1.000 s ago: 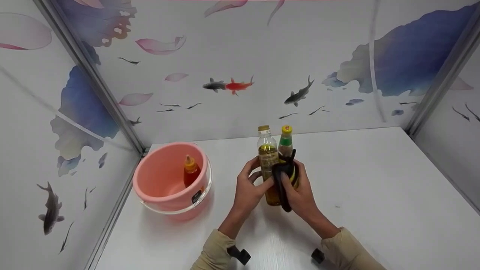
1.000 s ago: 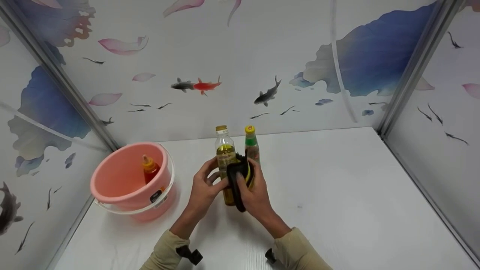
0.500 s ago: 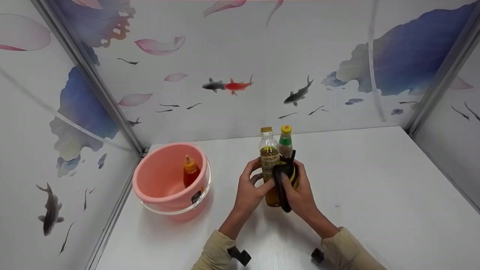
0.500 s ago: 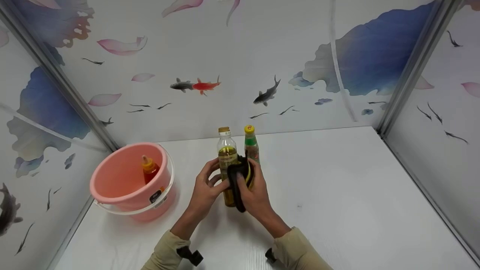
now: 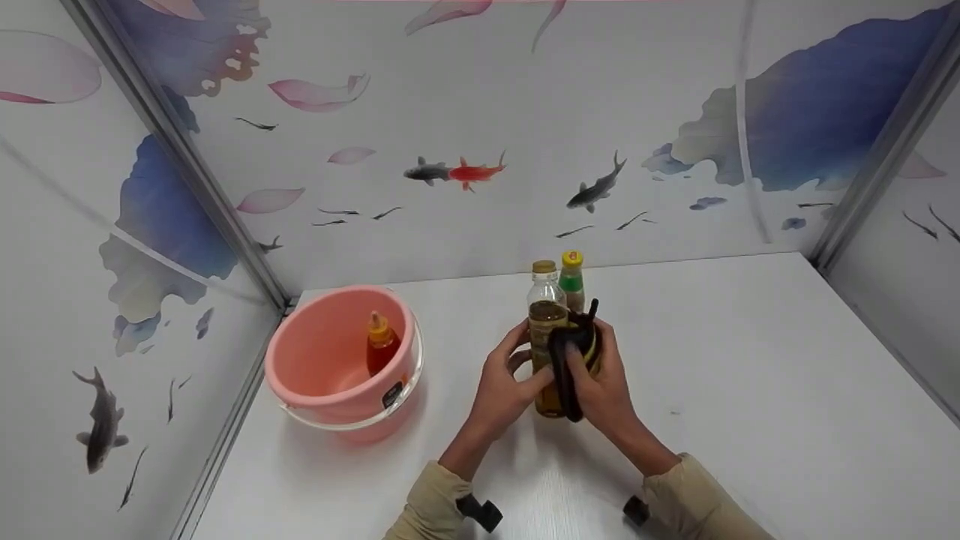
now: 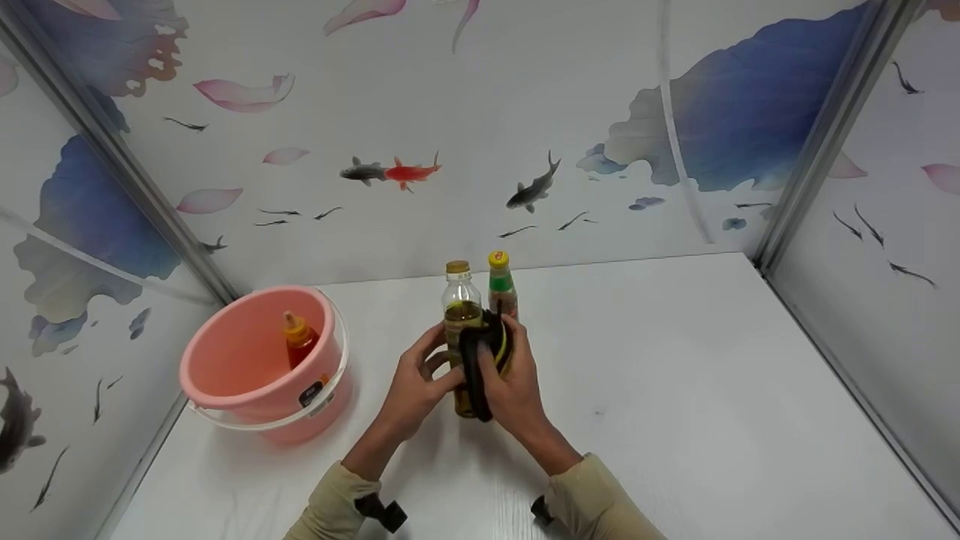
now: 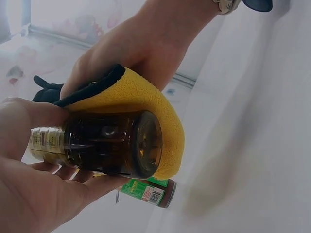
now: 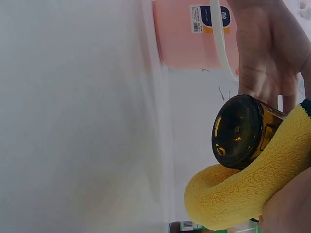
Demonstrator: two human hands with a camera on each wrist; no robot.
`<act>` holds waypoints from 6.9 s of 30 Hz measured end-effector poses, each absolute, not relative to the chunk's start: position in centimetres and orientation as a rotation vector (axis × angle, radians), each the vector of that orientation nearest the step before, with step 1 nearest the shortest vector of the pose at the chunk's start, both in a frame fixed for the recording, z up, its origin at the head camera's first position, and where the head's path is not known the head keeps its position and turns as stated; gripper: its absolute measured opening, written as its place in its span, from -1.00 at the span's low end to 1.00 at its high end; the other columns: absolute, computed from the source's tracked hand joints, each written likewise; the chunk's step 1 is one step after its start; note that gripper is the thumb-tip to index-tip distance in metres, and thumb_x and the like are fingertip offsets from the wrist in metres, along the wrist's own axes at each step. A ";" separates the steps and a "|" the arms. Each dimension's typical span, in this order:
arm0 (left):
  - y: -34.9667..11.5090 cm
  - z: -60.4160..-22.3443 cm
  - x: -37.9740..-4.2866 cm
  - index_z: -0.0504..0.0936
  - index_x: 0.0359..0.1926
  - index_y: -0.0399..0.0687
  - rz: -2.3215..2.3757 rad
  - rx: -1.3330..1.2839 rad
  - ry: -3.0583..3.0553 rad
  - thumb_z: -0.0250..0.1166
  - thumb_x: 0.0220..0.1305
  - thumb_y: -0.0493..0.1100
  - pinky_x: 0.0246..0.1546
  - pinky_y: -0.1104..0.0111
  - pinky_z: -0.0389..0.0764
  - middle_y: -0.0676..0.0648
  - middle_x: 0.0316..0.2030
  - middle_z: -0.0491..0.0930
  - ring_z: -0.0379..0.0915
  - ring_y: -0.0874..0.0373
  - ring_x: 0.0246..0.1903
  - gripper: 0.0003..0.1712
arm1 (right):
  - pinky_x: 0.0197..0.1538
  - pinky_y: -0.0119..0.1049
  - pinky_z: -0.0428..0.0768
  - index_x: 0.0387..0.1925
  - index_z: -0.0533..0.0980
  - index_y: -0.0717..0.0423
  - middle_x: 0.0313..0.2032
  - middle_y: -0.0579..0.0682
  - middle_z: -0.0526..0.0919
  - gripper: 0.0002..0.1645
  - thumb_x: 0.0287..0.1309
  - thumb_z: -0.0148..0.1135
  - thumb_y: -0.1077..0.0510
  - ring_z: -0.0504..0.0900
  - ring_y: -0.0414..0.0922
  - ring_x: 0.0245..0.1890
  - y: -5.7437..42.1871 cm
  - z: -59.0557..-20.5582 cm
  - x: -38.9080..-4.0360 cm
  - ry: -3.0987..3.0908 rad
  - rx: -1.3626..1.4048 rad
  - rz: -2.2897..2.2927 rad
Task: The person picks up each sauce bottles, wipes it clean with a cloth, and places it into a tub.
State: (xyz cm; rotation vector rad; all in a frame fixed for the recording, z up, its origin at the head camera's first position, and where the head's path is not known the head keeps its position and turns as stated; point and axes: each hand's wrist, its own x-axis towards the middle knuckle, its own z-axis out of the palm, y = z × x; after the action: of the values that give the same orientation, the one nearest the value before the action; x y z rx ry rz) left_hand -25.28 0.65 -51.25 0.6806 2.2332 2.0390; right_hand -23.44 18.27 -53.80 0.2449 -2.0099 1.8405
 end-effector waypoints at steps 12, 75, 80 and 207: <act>1.1 -51.4 -24.9 0.29 0.63 0.46 1.972 0.591 2.269 0.61 0.27 0.08 0.12 0.10 0.78 0.02 0.34 0.51 0.57 0.06 0.21 0.01 | 0.15 -0.34 0.67 0.51 0.30 0.03 0.25 -0.01 0.56 -0.42 0.61 0.22 0.11 0.63 -0.02 0.16 18.7 -53.4 -23.6 -1.986 0.243 1.825; 0.3 -51.3 -25.4 0.29 0.62 0.17 2.137 0.525 2.147 0.56 0.33 -0.02 0.32 0.05 0.68 -0.11 0.36 0.55 0.61 0.01 0.31 -0.06 | 0.10 -0.30 0.69 0.50 0.34 -0.02 0.24 -0.01 0.58 -0.43 0.60 0.23 0.10 0.65 0.00 0.14 18.1 -53.9 -23.3 -1.969 0.275 1.861; 0.3 -51.3 -25.3 0.27 0.61 0.13 2.121 0.548 2.106 0.55 0.35 -0.07 0.27 0.04 0.71 -0.13 0.40 0.55 0.59 -0.02 0.35 -0.06 | 0.08 -0.33 0.69 0.50 0.34 0.02 0.26 0.02 0.58 -0.43 0.59 0.24 0.13 0.64 -0.01 0.15 18.2 -54.0 -23.5 -1.942 0.280 1.839; 1.1 -52.1 -25.0 0.44 0.51 0.22 2.059 0.596 2.120 0.57 0.32 -0.04 0.30 0.02 0.68 -0.07 0.29 0.54 0.62 0.02 0.21 -0.19 | -0.03 -0.35 0.68 0.43 0.41 0.01 0.13 -0.06 0.63 -0.50 0.57 0.26 0.16 0.66 -0.08 0.01 19.1 -53.1 -23.6 -1.960 0.210 1.748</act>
State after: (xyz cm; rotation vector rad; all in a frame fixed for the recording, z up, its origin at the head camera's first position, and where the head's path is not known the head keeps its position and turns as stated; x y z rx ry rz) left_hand -25.03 1.12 -52.12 0.5958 2.1204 2.0590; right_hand -23.56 19.09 -53.15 0.2100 -1.9601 1.7484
